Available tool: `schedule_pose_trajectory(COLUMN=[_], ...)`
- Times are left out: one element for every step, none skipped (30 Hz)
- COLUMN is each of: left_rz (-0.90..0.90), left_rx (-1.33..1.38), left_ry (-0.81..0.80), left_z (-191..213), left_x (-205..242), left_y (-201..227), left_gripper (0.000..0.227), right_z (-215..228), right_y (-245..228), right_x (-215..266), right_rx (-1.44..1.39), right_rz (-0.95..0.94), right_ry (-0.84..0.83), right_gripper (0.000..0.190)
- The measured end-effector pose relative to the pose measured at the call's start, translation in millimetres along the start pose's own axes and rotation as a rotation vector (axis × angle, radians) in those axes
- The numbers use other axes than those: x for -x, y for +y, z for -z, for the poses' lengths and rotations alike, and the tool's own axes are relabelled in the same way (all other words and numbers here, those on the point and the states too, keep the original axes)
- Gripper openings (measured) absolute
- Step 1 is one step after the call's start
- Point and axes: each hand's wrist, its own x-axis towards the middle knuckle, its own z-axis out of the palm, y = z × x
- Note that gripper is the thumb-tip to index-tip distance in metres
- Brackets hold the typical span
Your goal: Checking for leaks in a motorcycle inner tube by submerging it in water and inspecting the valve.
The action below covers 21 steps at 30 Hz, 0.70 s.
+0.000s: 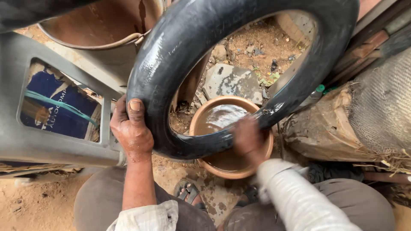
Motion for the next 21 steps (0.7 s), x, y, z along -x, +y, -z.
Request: schedule_pose_trajectory(left_rz=[0.002,0.004,0.004,0.023,0.041,0.044,0.066,0.091,0.095,0.069,0.044,0.033,0.040,0.054,0.050,0.048,0.047,0.048,0.009,-0.026,-0.021], left_rx=[0.056,0.118,0.118,0.057,-0.005,-0.004,-0.004,-0.003,0.000,-0.074,-0.148,-0.152,-0.070,0.008,0.000,-0.052,-0.104,-0.102,-0.117,-0.132,-0.129], left_ry=[-0.023,-0.048,-0.055,-0.043,-0.031,-0.040,-0.044,-0.045,-0.050,-0.028,-0.005,0.009,-0.005,-0.018,-0.003,-0.018,-0.032,-0.038,-0.033,-0.027,-0.031], left_z=[-2.5,-7.4,-6.5,-4.9,-2.8,-1.4,0.8,3.3,3.7,6.2,10.2,10.1,10.6,12.6,12.6,8.8,3.4,3.7,3.7,4.9,8.2], left_x=[1.2,1.9,1.4,0.7,0.0,-0.4,-0.9,0.1,2.5,0.8,-1.5,-2.4,-3.8,-1.7,-1.0,-2.0,-2.9,-2.5,-2.4,-0.8,-0.6], left_y=[-0.4,-0.9,-1.6,-2.1,-2.6,-0.6,1.6,4.0,4.3,6.0,8.6,4.6,0.2,-5.0,-1.3,1.7,4.2,6.1,7.3,8.0,7.7], left_gripper=[0.081,0.083,0.083,0.086,0.090,0.090,0.092,0.094,0.094,0.095,0.095,0.095,0.092,0.090,0.090,0.088,0.085,0.085,0.084,0.083,0.083], right_z=[0.9,2.4,20.0,37.7,55.4,100.6,148.5,199.4,221.5,245.5,271.1,294.5,320.4,349.5,324.1,298.8,272.7,279.8,267.6,240.1,192.4], right_y=[-45.2,-87.6,-125.5,-163.7,-202.4,-198.8,-203.9,-210.4,-182.6,-157.1,-133.2,-102.6,-68.2,-24.2,-38.7,-50.0,-60.1,-109.4,-154.8,-190.9,-196.7], right_x=[7.5,13.7,5.5,-4.0,-13.7,-42.7,-66.6,-85.1,-113.5,-146.1,-178.8,-201.8,-218.8,-229.0,-227.2,-225.1,-223.6,-207.5,-175.7,-128.3,-96.3], right_rx=[-0.257,-0.507,-0.506,-0.734,-0.958,-0.957,-1.360,-1.759,-1.755,-1.955,-2.152,-2.164,-2.522,-2.880,-2.892,-2.718,-2.525,-2.520,-2.081,-1.639,-1.634], right_rz=[-0.021,-0.046,-0.054,-0.296,-0.537,-0.546,-0.500,-0.432,-0.438,-0.479,-0.516,-0.497,-0.581,-0.682,-0.675,-0.434,-0.210,-0.215,-0.260,-0.293,-0.299], right_ry=[0.135,0.275,0.275,0.135,-0.017,-0.017,0.041,0.102,0.103,0.269,0.446,0.441,0.484,0.506,0.483,0.612,0.724,0.729,0.578,0.424,0.422], right_gripper=[0.042,0.032,0.032,0.035,0.040,0.040,0.042,0.049,0.049,0.054,0.059,0.059,0.070,0.082,0.082,0.083,0.085,0.085,0.073,0.064,0.064])
